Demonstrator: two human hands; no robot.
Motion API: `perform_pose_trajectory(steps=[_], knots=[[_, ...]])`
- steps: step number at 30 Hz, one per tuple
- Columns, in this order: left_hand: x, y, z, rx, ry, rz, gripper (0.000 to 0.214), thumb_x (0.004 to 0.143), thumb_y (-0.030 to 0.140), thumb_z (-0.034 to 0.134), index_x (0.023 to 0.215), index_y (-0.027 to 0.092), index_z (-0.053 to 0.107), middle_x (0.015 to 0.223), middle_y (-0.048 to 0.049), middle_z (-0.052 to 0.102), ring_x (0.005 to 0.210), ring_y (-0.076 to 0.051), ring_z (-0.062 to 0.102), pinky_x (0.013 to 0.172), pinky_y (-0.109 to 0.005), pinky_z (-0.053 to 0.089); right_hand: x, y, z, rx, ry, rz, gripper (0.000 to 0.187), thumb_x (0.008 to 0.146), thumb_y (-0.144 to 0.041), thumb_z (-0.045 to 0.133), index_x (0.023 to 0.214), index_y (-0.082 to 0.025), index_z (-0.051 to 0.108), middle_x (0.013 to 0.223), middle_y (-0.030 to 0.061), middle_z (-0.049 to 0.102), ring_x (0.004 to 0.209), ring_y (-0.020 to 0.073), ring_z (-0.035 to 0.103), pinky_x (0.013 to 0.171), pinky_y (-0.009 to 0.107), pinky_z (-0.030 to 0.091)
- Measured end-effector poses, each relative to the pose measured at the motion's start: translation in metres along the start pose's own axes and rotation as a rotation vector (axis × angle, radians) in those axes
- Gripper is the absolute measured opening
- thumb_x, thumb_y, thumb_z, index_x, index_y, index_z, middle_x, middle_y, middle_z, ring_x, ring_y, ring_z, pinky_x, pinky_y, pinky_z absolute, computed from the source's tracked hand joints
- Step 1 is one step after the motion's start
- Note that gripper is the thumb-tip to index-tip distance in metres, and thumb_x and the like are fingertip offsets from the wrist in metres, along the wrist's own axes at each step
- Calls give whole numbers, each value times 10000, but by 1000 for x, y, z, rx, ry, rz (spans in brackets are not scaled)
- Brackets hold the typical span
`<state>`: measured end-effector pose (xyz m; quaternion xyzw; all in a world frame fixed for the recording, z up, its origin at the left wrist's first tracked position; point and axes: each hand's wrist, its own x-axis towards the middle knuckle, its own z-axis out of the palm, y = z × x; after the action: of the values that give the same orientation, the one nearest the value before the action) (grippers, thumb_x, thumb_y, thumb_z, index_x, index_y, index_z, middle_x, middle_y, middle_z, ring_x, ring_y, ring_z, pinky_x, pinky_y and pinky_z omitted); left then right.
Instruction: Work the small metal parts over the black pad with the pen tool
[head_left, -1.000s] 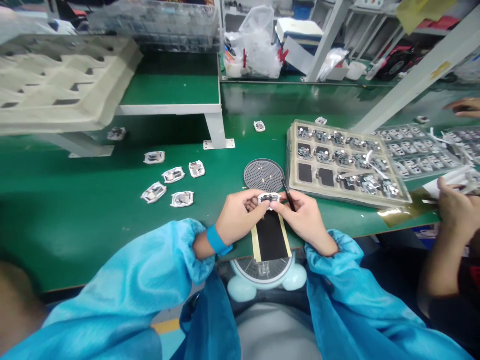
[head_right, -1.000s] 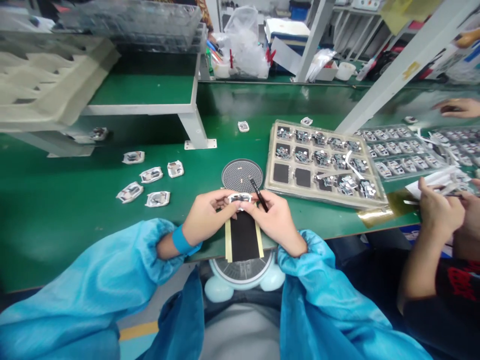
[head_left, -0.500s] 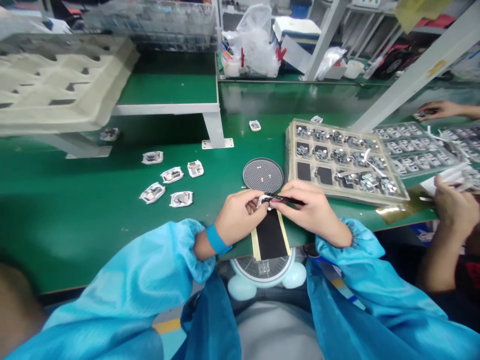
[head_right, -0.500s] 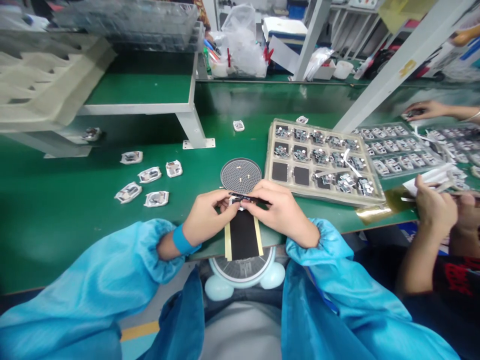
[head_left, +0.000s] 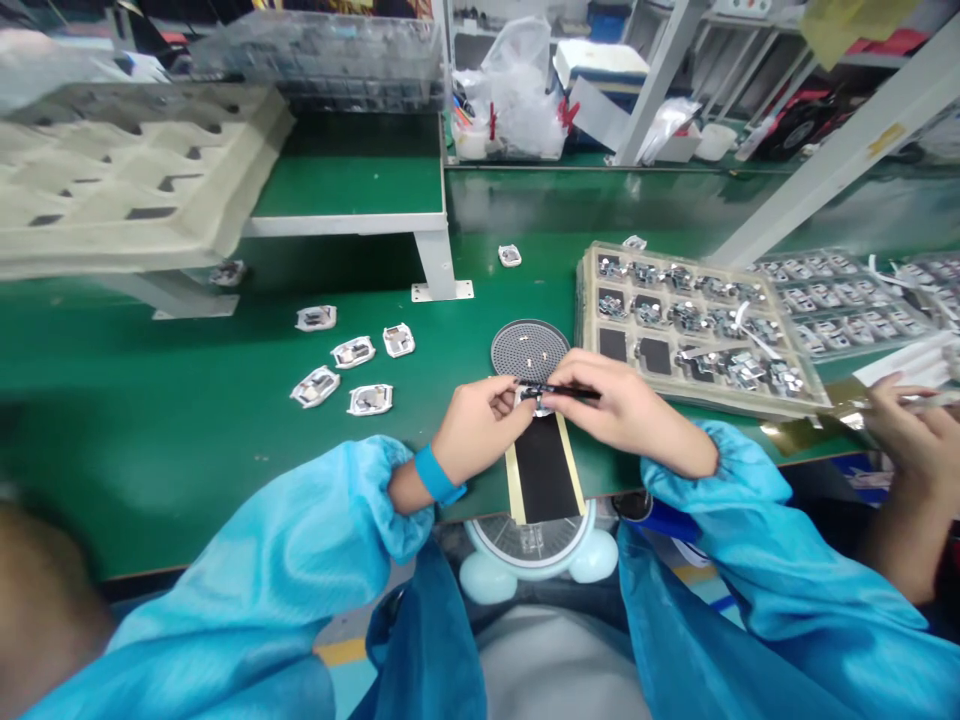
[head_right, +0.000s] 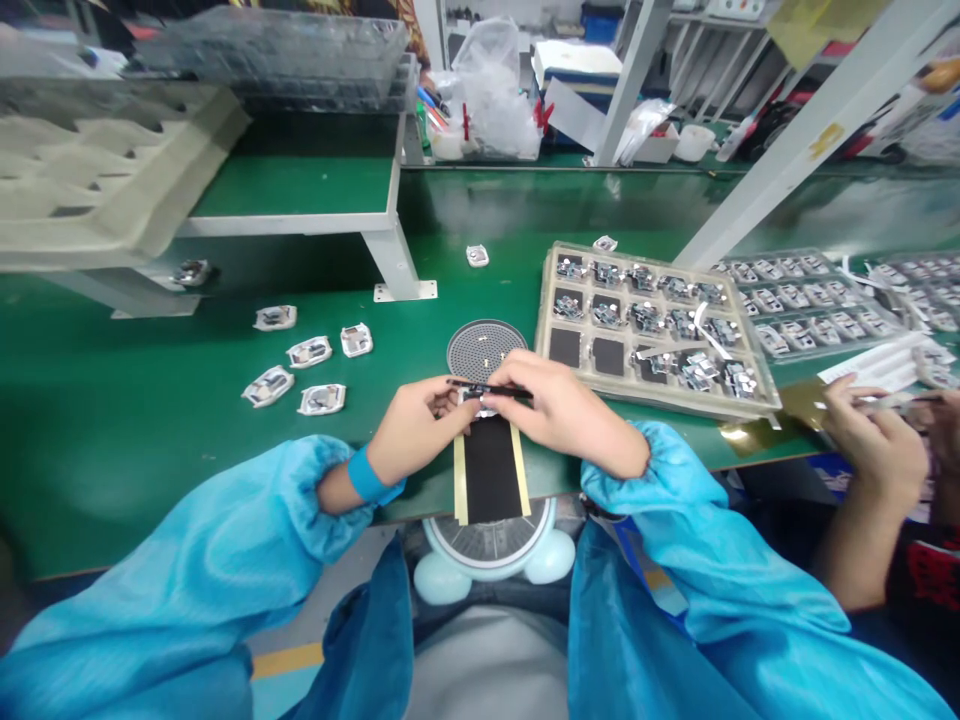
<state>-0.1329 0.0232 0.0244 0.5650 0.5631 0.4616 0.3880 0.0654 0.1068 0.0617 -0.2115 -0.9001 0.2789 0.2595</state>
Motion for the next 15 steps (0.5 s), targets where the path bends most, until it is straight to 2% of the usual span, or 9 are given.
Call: perform_pose_trajectory(steps=[2,4,7,9,12,15], knots=[[5,1,-3,-115,7,-98,92,811,236,672,848,152,680,630,8,624,557,-133,597,534,-241,458,13,4,-7,-83,35,22,113,977,-295,618,983,-196,671,897,54,624,804,193,587,729,324,467],[8,2,-6,-172,10,-154,69,798,226,652,814,160,636,608,20,613,526,-127,592,527,-239,458,26,8,-12,-269,10,80,126,982,-260,599,938,-176,680,880,70,623,781,203,579,720,336,445],[11,3,-10,-147,-4,-181,66,812,230,599,794,167,603,590,33,595,487,-117,562,516,-236,439,38,8,-15,-499,-54,170,189,984,-227,576,862,-152,698,855,95,622,731,211,566,683,351,414],[13,3,-17,-63,-1,-159,91,835,255,576,812,171,603,592,34,591,497,-125,565,540,-245,443,38,6,-19,-506,-38,184,176,976,-230,589,878,-151,712,857,95,628,746,217,577,685,351,416],[22,1,-43,221,25,-80,171,867,325,575,850,174,654,669,-3,651,630,-172,624,642,-277,474,25,0,-29,-383,57,174,171,981,-273,595,921,-168,716,863,76,636,803,218,597,735,345,440],[42,1,-89,542,92,-90,257,850,387,614,919,168,730,871,-67,738,794,-219,654,723,-301,485,0,-9,-40,-213,175,206,277,1013,-346,556,830,-183,686,788,39,608,759,186,580,721,321,436]])
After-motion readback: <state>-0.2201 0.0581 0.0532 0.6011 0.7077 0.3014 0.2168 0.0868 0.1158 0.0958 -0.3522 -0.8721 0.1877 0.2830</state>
